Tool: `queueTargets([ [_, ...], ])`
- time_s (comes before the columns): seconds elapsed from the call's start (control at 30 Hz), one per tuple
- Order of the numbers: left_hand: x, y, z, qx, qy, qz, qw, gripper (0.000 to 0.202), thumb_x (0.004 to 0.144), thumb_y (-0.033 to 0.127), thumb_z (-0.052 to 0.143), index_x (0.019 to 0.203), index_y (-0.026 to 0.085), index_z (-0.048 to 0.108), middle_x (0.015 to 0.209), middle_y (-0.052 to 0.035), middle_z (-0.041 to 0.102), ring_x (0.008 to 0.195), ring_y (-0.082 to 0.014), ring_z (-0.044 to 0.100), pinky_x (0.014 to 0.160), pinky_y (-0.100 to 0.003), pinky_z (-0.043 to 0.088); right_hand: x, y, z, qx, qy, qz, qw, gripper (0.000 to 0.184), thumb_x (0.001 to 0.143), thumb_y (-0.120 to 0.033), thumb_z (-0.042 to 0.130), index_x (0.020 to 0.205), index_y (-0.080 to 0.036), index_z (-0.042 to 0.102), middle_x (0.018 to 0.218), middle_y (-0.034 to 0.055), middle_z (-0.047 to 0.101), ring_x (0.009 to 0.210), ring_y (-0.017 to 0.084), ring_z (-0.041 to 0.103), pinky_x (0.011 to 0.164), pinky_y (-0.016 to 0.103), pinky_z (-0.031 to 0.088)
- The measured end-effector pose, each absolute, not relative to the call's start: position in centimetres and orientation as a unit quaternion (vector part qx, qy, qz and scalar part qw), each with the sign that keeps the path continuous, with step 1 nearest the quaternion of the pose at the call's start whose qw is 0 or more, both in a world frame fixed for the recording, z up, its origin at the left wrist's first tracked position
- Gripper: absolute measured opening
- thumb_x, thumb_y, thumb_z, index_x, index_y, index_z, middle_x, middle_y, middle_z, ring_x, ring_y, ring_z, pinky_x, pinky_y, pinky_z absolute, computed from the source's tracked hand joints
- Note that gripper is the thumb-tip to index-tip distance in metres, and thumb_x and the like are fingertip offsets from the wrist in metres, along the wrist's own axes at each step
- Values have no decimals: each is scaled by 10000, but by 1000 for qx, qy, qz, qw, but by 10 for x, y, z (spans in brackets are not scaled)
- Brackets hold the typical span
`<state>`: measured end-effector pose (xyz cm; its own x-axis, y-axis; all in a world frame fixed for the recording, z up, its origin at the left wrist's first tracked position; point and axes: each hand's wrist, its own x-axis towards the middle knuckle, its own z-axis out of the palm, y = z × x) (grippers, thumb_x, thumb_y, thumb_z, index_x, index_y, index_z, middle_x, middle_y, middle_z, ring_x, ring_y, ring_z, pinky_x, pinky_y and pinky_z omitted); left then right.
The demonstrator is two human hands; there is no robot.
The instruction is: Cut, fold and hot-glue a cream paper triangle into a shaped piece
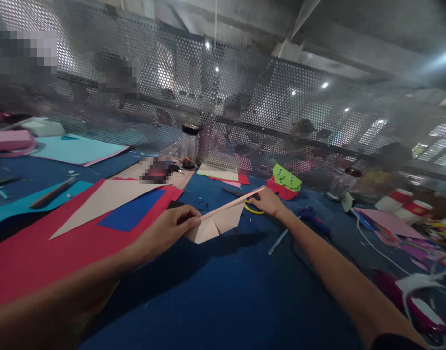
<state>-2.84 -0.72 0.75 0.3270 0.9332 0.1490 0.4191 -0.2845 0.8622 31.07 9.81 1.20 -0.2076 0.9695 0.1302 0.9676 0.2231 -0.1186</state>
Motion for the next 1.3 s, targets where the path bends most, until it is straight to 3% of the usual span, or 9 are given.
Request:
queueTargets([
  [0.23, -31, -5, -7, 750, 460, 295, 373, 341, 936, 528, 637, 964, 212, 760, 897, -49, 749, 818, -226, 676, 690, -298, 473, 357, 46, 43, -663, -698, -42, 267, 320, 1032, -218, 449, 1268, -155, 656, 1255, 144, 730, 1051, 228, 703, 957, 361, 532],
  [0.3, -30, -5, -11, 758, 450, 284, 378, 319, 923, 507, 646, 994, 220, 766, 915, -55, 760, 845, -238, 694, 697, -299, 488, 364, 26, 54, -634, -670, -43, 384, 217, 974, -238, 561, 1128, -168, 698, 1115, 125, 767, 969, 244, 710, 921, 382, 549],
  [0.37, -28, -8, -11, 763, 449, 265, 383, 300, 907, 487, 655, 1009, 232, 777, 912, -53, 767, 844, -244, 700, 696, -300, 499, 358, 4, 61, -593, -685, -23, 423, 152, 955, -243, 602, 1046, -193, 712, 1037, 88, 776, 905, 232, 708, 900, 383, 553],
  [0.47, -23, -15, -7, 778, 442, 227, 384, 265, 894, 468, 657, 974, 254, 792, 937, -47, 793, 873, -253, 717, 723, -301, 514, 326, -34, 59, -511, -778, 25, 364, 127, 997, -250, 607, 1040, -205, 717, 1023, 62, 761, 925, 211, 700, 909, 364, 541],
  [0.6, -19, -25, -7, 800, 420, 191, 383, 225, 904, 408, 632, 978, 289, 808, 1000, -29, 820, 938, -260, 739, 790, -302, 532, 276, -74, 36, -371, -895, 68, 239, 148, 1060, -208, 568, 1122, -192, 703, 1129, 81, 743, 1094, 227, 661, 1001, 387, 498],
  [0.73, -19, -28, -13, 817, 403, 177, 372, 232, 932, 359, 598, 1001, 293, 810, 1027, -20, 821, 969, -250, 738, 827, -300, 534, 253, -84, 15, -335, -924, 84, 166, 199, 1101, -231, 531, 1191, -173, 700, 1163, 101, 714, 1101, 234, 630, 959, 379, 490],
  [1.13, -17, -26, -20, 878, 354, 220, 237, 205, 1007, 270, 544, 1029, 238, 745, 1022, -42, 752, 955, -207, 701, 812, -317, 520, 253, -77, -13, -356, -915, 85, 170, 186, 1117, -241, 514, 1140, -175, 687, 1155, 98, 703, 1067, 227, 619, 901, 371, 471],
  [1.3, -20, -24, -25, 908, 307, 238, 157, 181, 1037, 219, 546, 1017, 223, 725, 1017, -41, 724, 997, -207, 674, 844, -315, 508, 253, -79, -13, -362, -913, 73, 173, 172, 1093, -206, 553, 1168, -166, 703, 1220, 117, 689, 1144, 245, 607, 960, 400, 480],
])
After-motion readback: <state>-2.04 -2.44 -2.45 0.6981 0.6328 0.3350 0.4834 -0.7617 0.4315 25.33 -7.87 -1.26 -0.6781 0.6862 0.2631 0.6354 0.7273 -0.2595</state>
